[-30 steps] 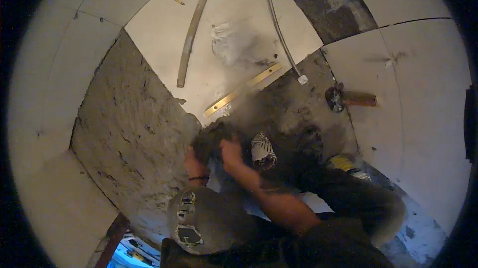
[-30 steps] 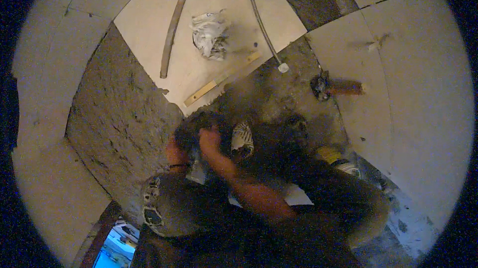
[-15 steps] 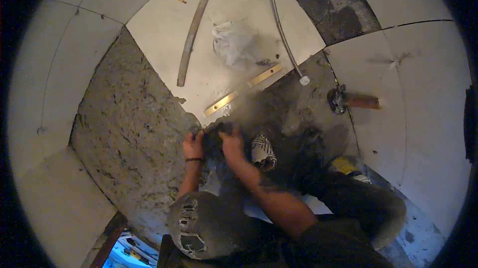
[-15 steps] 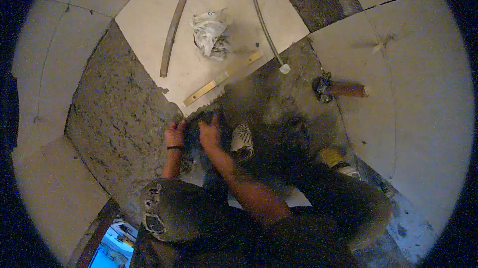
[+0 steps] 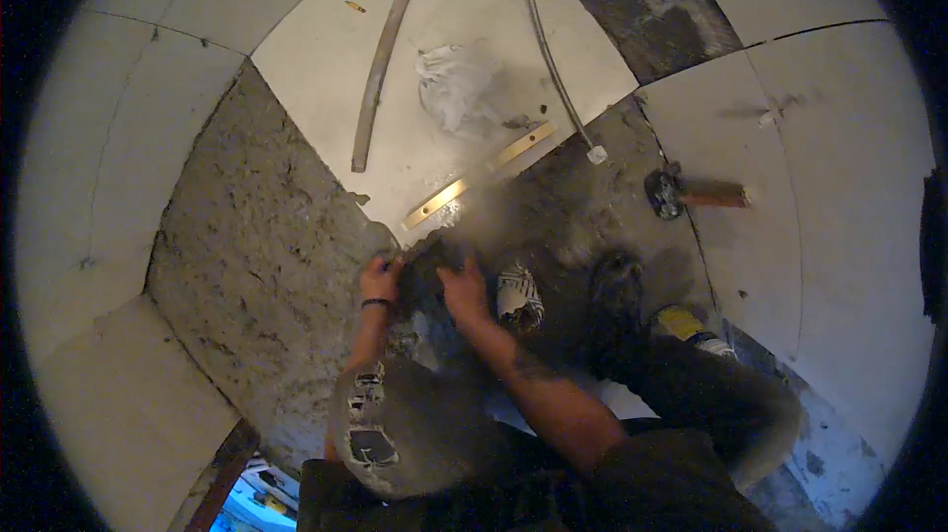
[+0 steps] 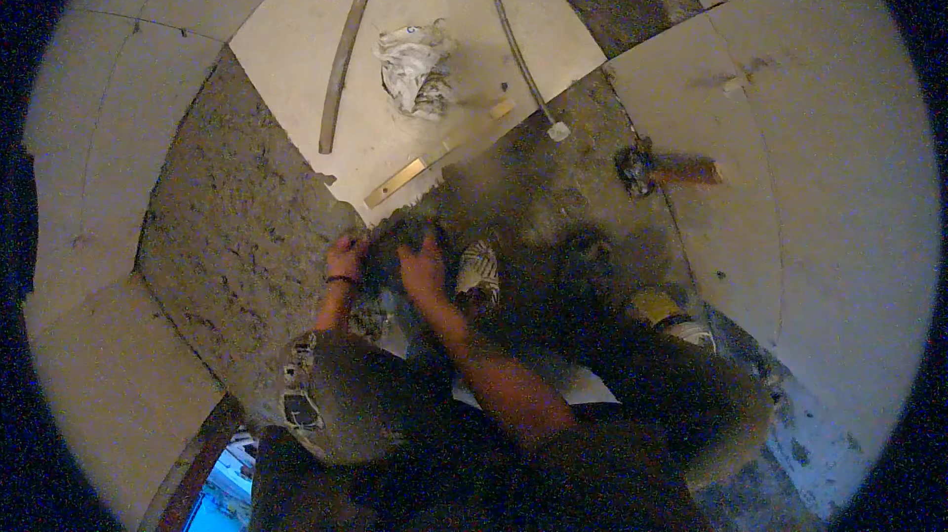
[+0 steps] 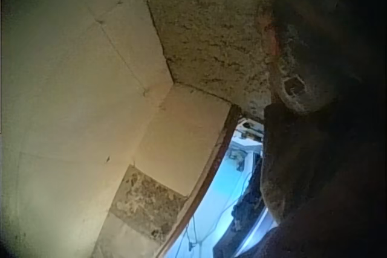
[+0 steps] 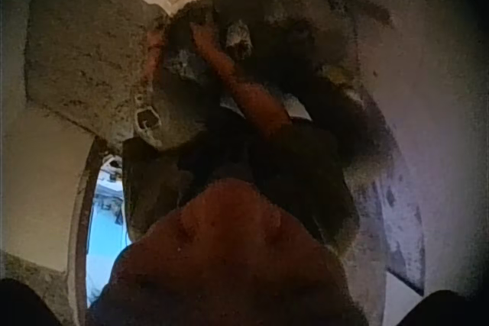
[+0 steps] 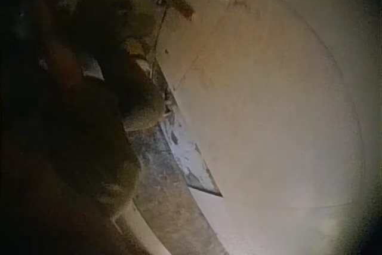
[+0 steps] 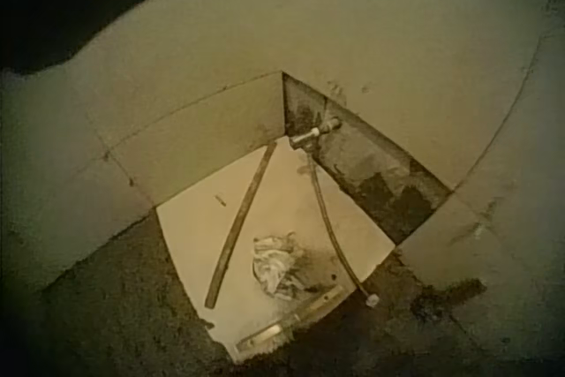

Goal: The person places a level on a floor tile and surrounding wet concrete, uses a hammer to tap the edge of a tile, and then uses a power grinder to cut a circular hole in a loose tile.

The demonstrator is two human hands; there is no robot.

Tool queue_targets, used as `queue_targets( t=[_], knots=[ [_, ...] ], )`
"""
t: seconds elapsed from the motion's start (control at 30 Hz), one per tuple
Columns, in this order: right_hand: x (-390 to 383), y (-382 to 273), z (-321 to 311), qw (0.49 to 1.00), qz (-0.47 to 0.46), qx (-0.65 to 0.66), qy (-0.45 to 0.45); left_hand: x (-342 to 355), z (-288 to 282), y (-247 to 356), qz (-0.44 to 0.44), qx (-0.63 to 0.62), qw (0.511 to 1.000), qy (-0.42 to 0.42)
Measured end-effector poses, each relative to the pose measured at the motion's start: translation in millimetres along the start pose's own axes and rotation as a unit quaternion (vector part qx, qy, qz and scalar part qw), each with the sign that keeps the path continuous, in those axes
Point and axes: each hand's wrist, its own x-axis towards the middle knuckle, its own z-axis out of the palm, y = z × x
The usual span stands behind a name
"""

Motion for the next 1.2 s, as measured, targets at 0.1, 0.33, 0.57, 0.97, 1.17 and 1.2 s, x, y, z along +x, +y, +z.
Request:
queue_targets(
  t=[0.1,0.33,0.57,0.97,1.17,1.2],
  knots=[
    [6,10,-7,1.0,-0.016,0.005,0.023,-9,0,41,0.005,-0.021,1.0,-0.02],
    [5,-4,-24,0.972,-0.07,-0.187,-0.122,-41,-11,63,0.03,0.1,0.991,0.081],
    [-12,-37,-45,0.939,-0.117,-0.262,-0.19,-40,-32,88,0.144,0.38,0.907,0.11],
    [-53,-35,-12,0.806,-0.493,-0.267,-0.189,-130,-109,98,-0.137,0.201,0.967,0.077],
    [-53,-64,84,0.636,-0.514,-0.351,-0.456,-131,-202,-30,0.075,0.217,0.964,0.136],
    [-64,-69,105,0.615,-0.677,-0.224,-0.338,-139,-218,-49,0.086,0.218,0.964,0.127]
  ],
)
